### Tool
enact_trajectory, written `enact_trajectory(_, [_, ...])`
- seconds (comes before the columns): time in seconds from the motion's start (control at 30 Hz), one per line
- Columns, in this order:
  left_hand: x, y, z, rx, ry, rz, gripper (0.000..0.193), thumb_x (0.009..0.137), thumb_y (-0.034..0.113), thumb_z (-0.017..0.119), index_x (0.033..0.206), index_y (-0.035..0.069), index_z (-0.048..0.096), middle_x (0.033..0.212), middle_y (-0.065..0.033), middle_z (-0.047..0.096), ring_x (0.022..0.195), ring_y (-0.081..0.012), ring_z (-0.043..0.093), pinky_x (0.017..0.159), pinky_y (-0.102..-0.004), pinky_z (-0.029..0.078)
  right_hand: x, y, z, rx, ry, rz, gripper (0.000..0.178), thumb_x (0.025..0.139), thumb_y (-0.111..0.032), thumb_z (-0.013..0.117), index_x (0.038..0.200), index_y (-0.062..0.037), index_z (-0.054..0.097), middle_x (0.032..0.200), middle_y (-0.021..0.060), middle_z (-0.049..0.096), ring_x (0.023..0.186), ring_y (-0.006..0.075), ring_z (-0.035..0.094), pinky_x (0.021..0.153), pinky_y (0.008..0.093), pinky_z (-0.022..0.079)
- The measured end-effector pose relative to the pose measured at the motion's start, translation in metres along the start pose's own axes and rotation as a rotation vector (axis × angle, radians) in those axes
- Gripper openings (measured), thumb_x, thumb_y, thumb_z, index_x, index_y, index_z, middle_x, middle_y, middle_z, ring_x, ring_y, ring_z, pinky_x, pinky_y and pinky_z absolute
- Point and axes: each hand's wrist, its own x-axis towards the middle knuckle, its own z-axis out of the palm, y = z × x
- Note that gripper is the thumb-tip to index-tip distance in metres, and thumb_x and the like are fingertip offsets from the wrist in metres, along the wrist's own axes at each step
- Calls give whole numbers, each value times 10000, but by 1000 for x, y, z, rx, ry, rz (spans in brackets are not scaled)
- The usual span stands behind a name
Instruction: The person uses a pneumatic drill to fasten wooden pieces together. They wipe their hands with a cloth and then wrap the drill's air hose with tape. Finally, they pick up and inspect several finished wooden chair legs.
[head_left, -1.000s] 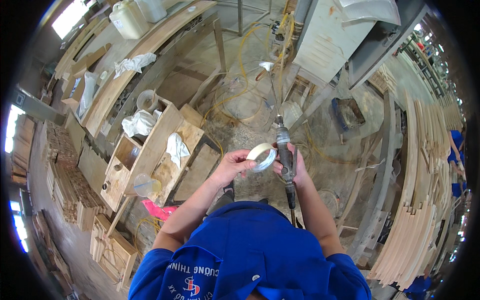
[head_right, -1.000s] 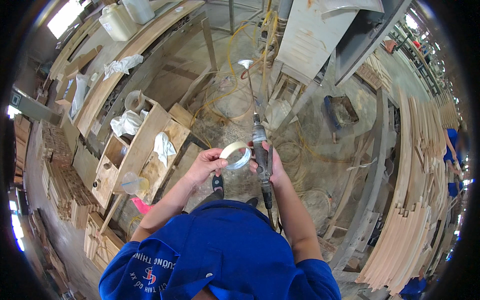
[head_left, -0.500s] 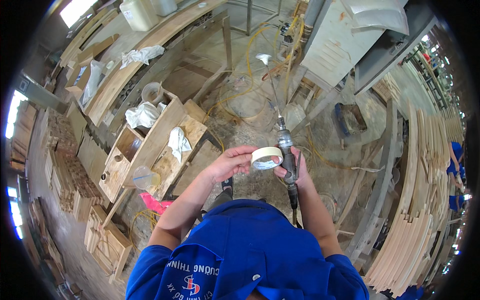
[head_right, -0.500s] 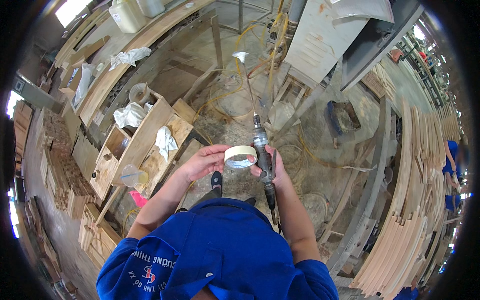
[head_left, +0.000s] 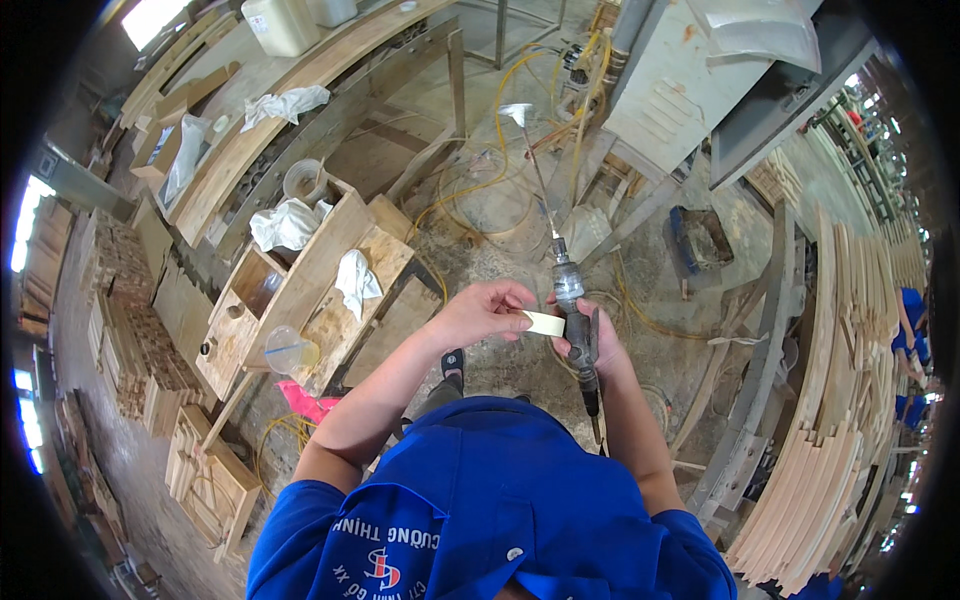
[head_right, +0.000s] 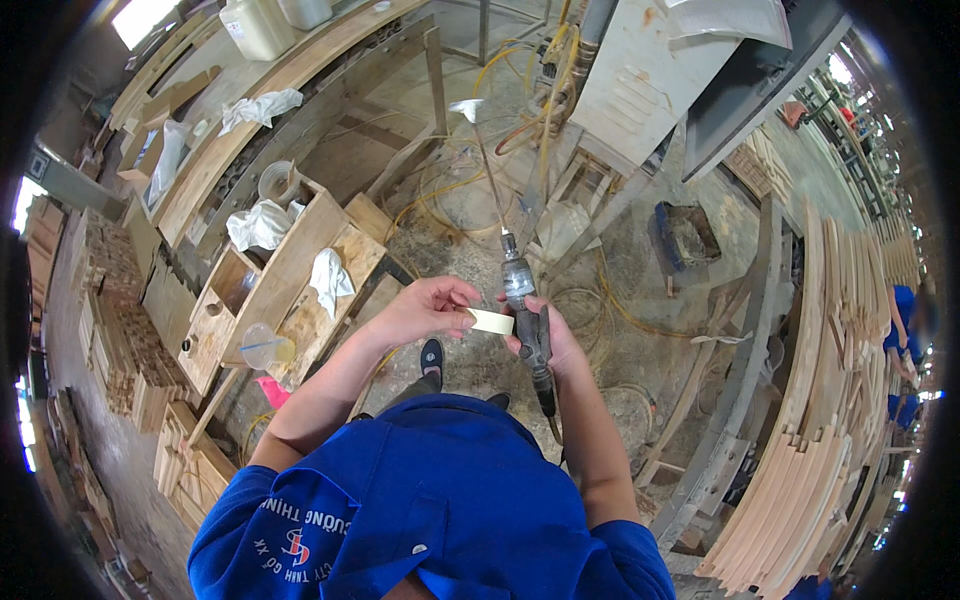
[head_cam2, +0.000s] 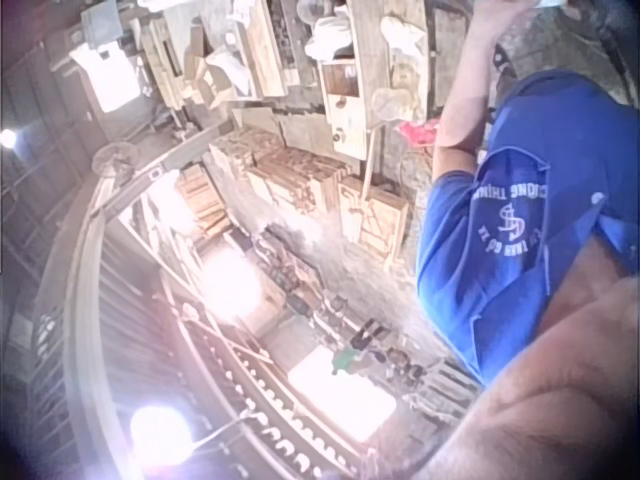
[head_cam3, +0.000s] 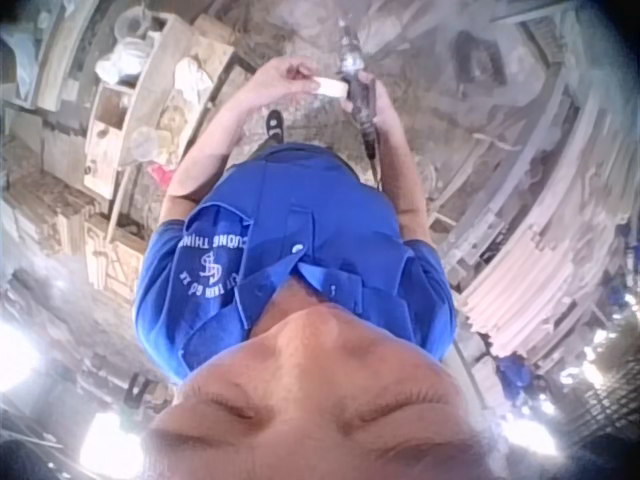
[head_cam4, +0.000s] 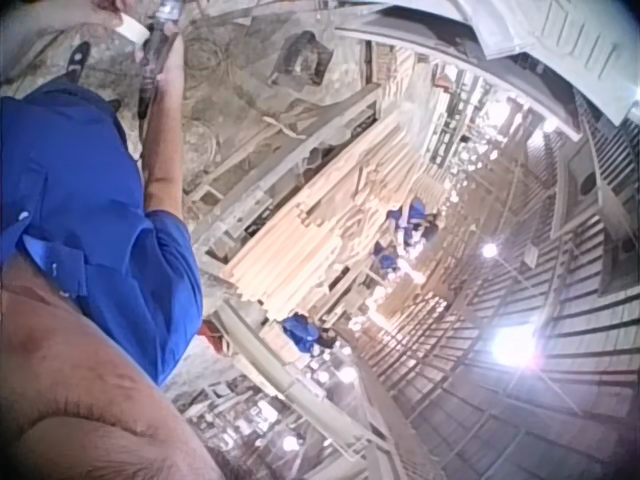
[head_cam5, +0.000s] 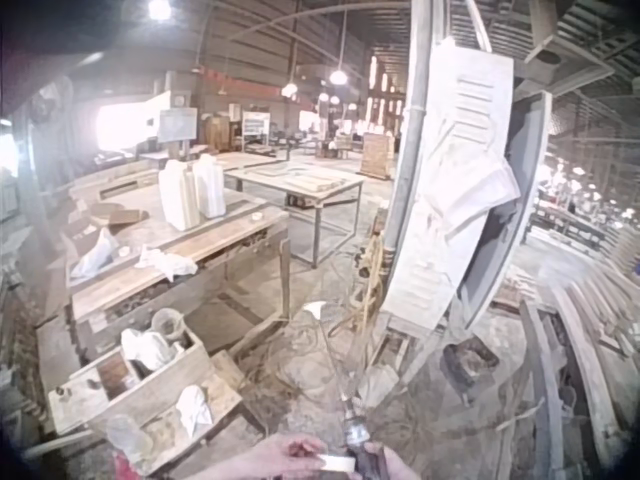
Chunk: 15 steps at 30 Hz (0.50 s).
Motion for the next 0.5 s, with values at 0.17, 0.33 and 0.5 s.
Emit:
enact_trajectory(0.17, [-5,-16,-1,172,115,103,314,796,69,685,1073,31,542,860,-12,582,774,-68,563,670,-209,483,-3,-1,2,-113,55,-83,476,811,-329,563,1131,18,497,833,104,560,480,190,542,434,286,431])
enact_trajectory(0.33, [-2,-27,11,288,457,222,233,791,86,696,972,22,564,842,-11,582,746,-73,570,698,-215,473,-5,1,17,-245,163,-208,423,819,-247,572,1133,26,493,857,117,572,533,191,563,479,284,451])
enact_trajectory(0.5, [-1,-27,5,193,460,244,158,798,96,690,889,3,602,838,-17,595,750,-89,583,699,-226,484,-8,3,25,-298,179,-279,361,811,-191,588,1090,19,497,855,115,578,558,186,569,496,288,456])
